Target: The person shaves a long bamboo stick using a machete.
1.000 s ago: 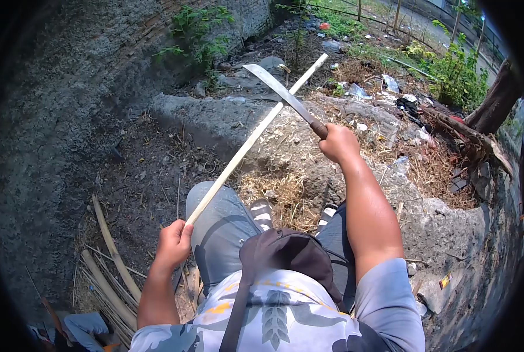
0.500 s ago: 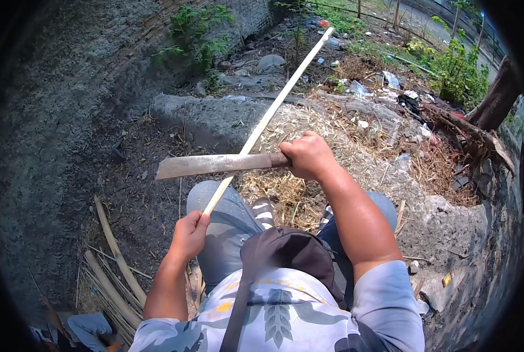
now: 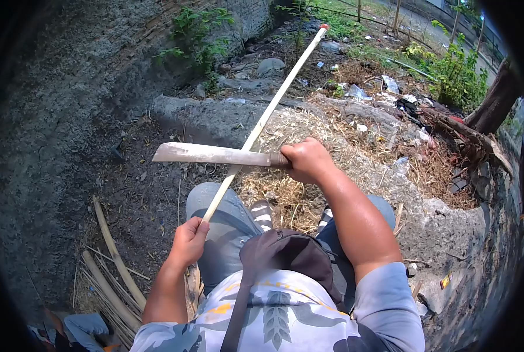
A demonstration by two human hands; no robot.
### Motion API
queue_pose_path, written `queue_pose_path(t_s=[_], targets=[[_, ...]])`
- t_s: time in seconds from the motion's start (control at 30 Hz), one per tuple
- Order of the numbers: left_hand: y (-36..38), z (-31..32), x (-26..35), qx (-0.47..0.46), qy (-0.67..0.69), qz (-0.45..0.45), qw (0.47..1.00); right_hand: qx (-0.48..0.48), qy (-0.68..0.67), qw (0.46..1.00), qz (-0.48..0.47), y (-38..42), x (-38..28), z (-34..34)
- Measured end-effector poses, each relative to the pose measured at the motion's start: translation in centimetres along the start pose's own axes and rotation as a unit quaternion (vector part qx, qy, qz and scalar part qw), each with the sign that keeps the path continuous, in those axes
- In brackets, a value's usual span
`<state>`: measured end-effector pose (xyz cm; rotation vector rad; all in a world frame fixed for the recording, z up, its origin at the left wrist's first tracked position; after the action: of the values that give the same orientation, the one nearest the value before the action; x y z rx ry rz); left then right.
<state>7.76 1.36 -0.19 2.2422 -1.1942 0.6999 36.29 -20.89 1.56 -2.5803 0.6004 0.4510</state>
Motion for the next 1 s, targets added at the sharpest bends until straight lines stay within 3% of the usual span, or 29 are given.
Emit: queue_pose_path(t_s=[0.13,0.17,0.2,0.27,0.37,0.47,0.63,0.73,0.77,0.8,0.87,1.0], targets=[[0.7,-1.1,-0.3,-0.006,0.015,0.022,1.000,0.024,0.057,0.997,-0.041,0.1,-0.9,-1.4],[1.3,-1.6,-0.7,-0.008,0.029,0.030,0.999,0.051,0.054,0.997,-0.007,0.4,0.6,-2.6],[1.9,-2.2,-1.0,-0.010,0.044,0.039,0.998,0.022,0.038,0.994,0.101,0.6,2.8,-3.3],[2.4,-2.7,-0.8,-0.010,0.025,0.038,0.999,-0.006,-0.060,0.975,0.213,1.3,6.3,-2.1],[2.5,-2.5,-0.8,-0.005,-0.032,0.015,0.999,-0.021,-0.059,0.973,0.221,1.4,5.5,-1.1],[2.1,-1.4,-2.5,-0.014,-0.003,0.005,1.000,-0.011,-0.074,0.987,0.141,0.7,3.0,-0.8],[1.7,0.2,-1.9,-0.038,0.097,-0.053,0.993,-0.003,0.015,0.998,-0.065,-0.3,-2.5,0.5],[2.4,-1.6,-3.1,-0.056,0.080,-0.006,0.995,0.001,0.067,0.998,-0.020,-0.1,0.0,-1.6],[3.2,-2.0,-3.7,-0.062,0.102,-0.018,0.993,0.020,0.049,0.998,0.045,0.2,2.7,-2.2],[3.5,-2.3,-2.9,-0.055,0.083,-0.012,0.995,0.046,-0.027,0.983,0.176,0.9,5.1,-3.0],[4.3,-2.8,-1.3,-0.041,0.043,-0.006,0.998,0.038,-0.007,0.983,0.178,1.3,6.8,-2.3],[3.2,-1.4,-5.0,-0.024,0.042,-0.006,0.999,0.022,0.005,0.988,0.152,1.1,4.6,-1.8]])
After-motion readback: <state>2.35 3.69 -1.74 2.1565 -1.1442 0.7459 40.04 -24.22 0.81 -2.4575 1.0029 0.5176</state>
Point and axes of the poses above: each hand's wrist, its own y-axis away from the middle knuckle, its own z-axis out of the palm, x = y × z, the point moved 7 cm from there along -y, towards the middle knuckle, and after that the axes turned 11 degrees about -y, right-handed, at the moved point
